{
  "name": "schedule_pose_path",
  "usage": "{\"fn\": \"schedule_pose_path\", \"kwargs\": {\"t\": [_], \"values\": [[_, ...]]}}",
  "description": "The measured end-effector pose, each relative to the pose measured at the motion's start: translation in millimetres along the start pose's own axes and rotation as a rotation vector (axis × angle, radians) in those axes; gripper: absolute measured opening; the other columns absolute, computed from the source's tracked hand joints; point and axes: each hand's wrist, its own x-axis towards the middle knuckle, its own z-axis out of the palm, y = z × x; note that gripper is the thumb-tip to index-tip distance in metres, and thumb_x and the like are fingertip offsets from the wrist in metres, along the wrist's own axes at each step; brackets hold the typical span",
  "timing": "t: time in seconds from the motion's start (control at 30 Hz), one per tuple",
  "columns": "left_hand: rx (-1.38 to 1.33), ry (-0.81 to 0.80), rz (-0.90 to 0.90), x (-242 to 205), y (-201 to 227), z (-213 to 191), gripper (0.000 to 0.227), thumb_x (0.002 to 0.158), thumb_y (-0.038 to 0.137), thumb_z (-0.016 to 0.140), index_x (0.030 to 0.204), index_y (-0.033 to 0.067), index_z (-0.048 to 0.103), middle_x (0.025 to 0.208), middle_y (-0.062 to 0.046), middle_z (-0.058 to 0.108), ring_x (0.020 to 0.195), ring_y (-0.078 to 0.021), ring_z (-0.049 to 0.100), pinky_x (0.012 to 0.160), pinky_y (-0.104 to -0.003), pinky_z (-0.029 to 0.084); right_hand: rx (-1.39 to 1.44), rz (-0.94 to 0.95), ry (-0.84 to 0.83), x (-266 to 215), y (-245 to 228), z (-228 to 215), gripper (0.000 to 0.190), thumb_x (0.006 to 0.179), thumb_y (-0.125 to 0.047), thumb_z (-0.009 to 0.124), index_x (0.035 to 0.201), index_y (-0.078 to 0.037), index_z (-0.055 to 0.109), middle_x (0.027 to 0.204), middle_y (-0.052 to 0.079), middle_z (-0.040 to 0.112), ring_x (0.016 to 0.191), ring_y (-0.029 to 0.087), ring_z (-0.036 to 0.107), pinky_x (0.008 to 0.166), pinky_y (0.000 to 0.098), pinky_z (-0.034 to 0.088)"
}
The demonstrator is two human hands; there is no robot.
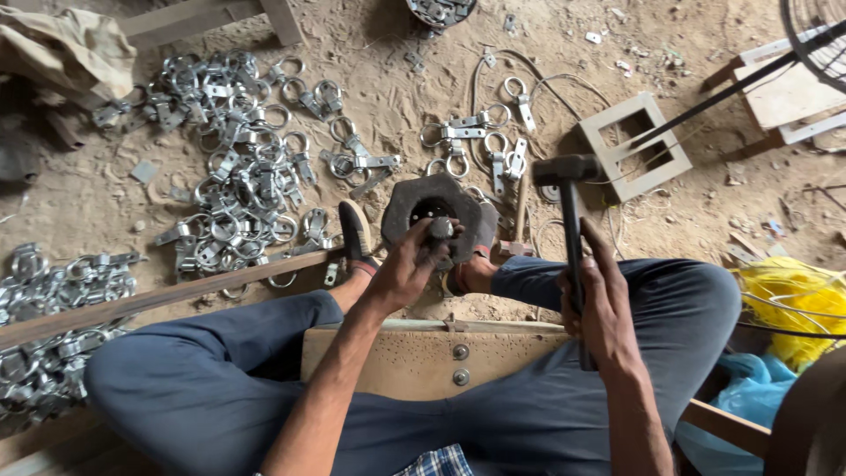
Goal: The person sits cross-legged on the floor and repeatedly hammers a metal part held in a dark mold. They adjust the part's position with their left hand while striking it with a hammer in their right hand. Piles of similar metal parts are scattered on the floor around them.
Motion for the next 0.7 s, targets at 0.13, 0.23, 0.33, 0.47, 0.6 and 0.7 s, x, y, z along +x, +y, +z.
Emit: {"fn": "schedule_pose_path", "kwargs": {"t": [0.13,0.23,0.33,0.47,0.6,0.7], "values": [[0.229,0.101,0.047,-3,-6,0,0.038,0.096,0.029,0.074,0.124,0.0054,0.064,0.118,-0.012,0.071,0.112,-0.0282,0.072,0.098,-0.040,0.058,-0.049,0.037,-0.022,-4,7,8,0.053,0.106,-0.028,0.037,0.159,-0.023,0.035,0.066,-0.001,0.051,0.043,0.007,0.040,0.035,0.0242,0.033],[0.306,0.172,0.113,-6,-3,-4,0.037,0.092,0.023,0.077,0.120,0.0024,0.064,0.116,-0.016,0.071,0.110,-0.0343,0.071,0.094,-0.043,0.057,-0.014,0.007,-0.038,-6,30,23,0.052,0.107,-0.020,0.043,0.159,-0.019,0.039,0.067,-0.003,0.047,0.047,0.007,0.038,0.039,0.0247,0.034],[0.317,0.174,0.094,-8,5,-2,0.034,0.090,0.019,0.078,0.117,0.0024,0.066,0.111,-0.017,0.072,0.107,-0.0365,0.072,0.089,-0.044,0.056,-0.156,-0.201,-0.078,-7,48,38,0.060,0.103,-0.008,0.049,0.162,-0.013,0.040,0.071,0.002,0.050,0.058,0.009,0.043,0.049,0.0282,0.040],[0.332,0.149,0.152,-6,8,1,0.029,0.089,0.014,0.075,0.115,0.0026,0.066,0.110,-0.016,0.071,0.107,-0.0354,0.071,0.090,-0.044,0.055,-0.433,-0.096,-0.152,-5,53,52,0.062,0.100,-0.007,0.051,0.159,-0.017,0.039,0.061,0.019,0.055,0.052,0.026,0.052,0.055,0.0403,0.045],[0.417,0.179,0.208,-7,11,0,0.022,0.085,0.014,0.077,0.104,0.0040,0.069,0.099,-0.011,0.069,0.099,-0.0311,0.068,0.085,-0.045,0.053,-0.439,-0.424,-0.206,-2,59,60,0.061,0.102,-0.006,0.052,0.160,-0.010,0.035,0.086,0.025,0.063,0.074,0.038,0.062,0.069,0.0471,0.047],[0.397,0.215,0.195,-5,12,1,0.023,0.087,0.019,0.078,0.102,0.0035,0.069,0.096,-0.010,0.067,0.094,-0.0291,0.066,0.080,-0.044,0.053,-0.414,-0.582,-0.208,7,61,57,0.061,0.101,-0.006,0.051,0.159,-0.009,0.033,0.102,0.024,0.067,0.088,0.041,0.067,0.074,0.0481,0.051]]}}
